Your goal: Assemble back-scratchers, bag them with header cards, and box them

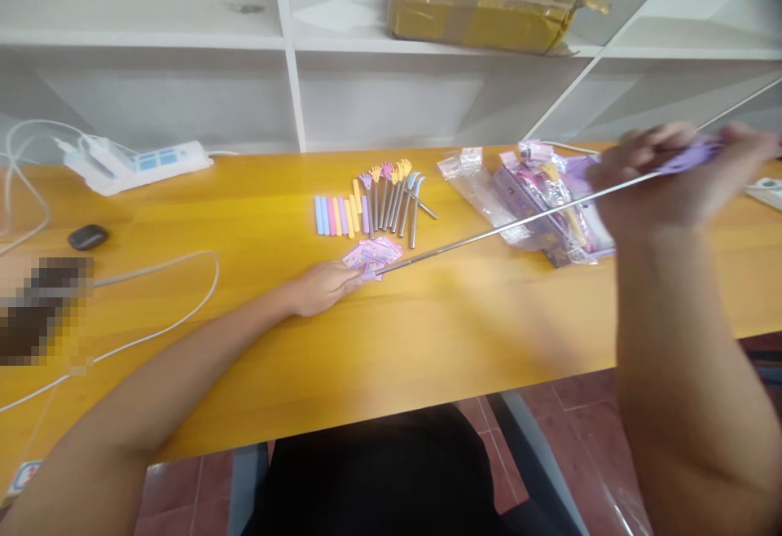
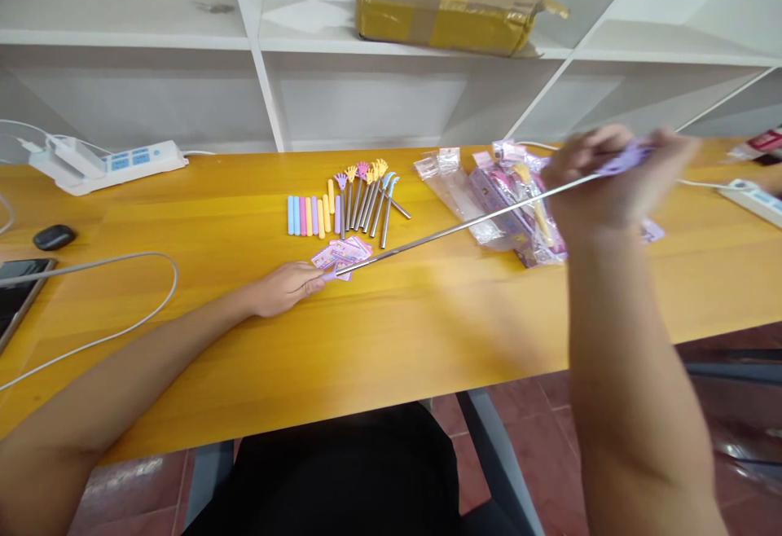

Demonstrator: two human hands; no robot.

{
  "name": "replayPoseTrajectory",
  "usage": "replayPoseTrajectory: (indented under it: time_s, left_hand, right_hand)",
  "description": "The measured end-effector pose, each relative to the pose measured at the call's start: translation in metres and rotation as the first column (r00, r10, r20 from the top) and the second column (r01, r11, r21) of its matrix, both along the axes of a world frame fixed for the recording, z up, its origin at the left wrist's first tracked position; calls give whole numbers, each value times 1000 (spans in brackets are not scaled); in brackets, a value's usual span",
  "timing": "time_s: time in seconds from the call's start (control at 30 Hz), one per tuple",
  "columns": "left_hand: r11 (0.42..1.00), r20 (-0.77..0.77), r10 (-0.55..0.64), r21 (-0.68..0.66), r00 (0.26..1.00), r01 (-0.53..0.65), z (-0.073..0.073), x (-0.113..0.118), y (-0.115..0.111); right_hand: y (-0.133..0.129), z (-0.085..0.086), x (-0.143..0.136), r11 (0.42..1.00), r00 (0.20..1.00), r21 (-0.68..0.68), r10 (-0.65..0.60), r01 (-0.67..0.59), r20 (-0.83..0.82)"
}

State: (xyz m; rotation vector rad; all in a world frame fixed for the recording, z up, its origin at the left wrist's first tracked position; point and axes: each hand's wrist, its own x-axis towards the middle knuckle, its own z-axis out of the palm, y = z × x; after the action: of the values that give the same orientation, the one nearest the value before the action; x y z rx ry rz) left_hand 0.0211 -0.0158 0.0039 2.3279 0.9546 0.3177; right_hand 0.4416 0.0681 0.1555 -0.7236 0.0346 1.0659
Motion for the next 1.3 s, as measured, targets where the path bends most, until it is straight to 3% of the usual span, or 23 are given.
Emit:
replayPoseTrajectory:
  time_s: [0.03, 0.07, 0.13, 0.23, 0.33, 0.47, 0.6, 0.8, 1.1, 1.3]
  left_hand:
    - [1000, 4, 4, -4, 1000, -4, -1, -1, 0]
    - [1000, 7, 11, -12, 1000, -11, -2, -2, 0]
    - [999, 13, 33, -38, 999, -33, -3, -4, 0]
    - [991, 17, 82, -109, 996, -80, -3, -6, 0]
    - [981, 25, 110, -163, 994, -104, -3, -8, -1]
    - [990, 54, 83, -116, 995, -76, -5, -10, 1]
    - [998, 19, 51, -41, 999, -50, -6, -8, 2]
    - [1000, 16, 24, -17, 1000, -24, -3, -2, 0]
    - [1000, -52, 9, 26, 999, -7, -3, 0, -1]
    - [999, -44, 44, -4, 998, -44, -2, 1, -3]
  right_hand:
    - [3, -7, -26, 997, 977, 40, 54, -64, 208]
    - [4, -15, -52, 974, 906, 80, 164, -211, 389]
    - [-1, -34, -102, 869, 692, 75, 333, -488, 641]
    - [-19, -63, -160, 724, 512, 152, 306, -672, 802]
    - [-37, -88, -195, 666, 428, 133, 303, -734, 851]
    - [-53, -111, -213, 673, 477, 160, 316, -722, 820]
    - [-56, -132, -205, 692, 528, 185, 322, -697, 786]
    - [-49, -163, -189, 735, 506, -16, 482, -678, 715]
    - [-51, -162, -188, 724, 532, 9, 498, -690, 685]
    - [-49, -166, -180, 687, 507, -50, 581, -725, 637]
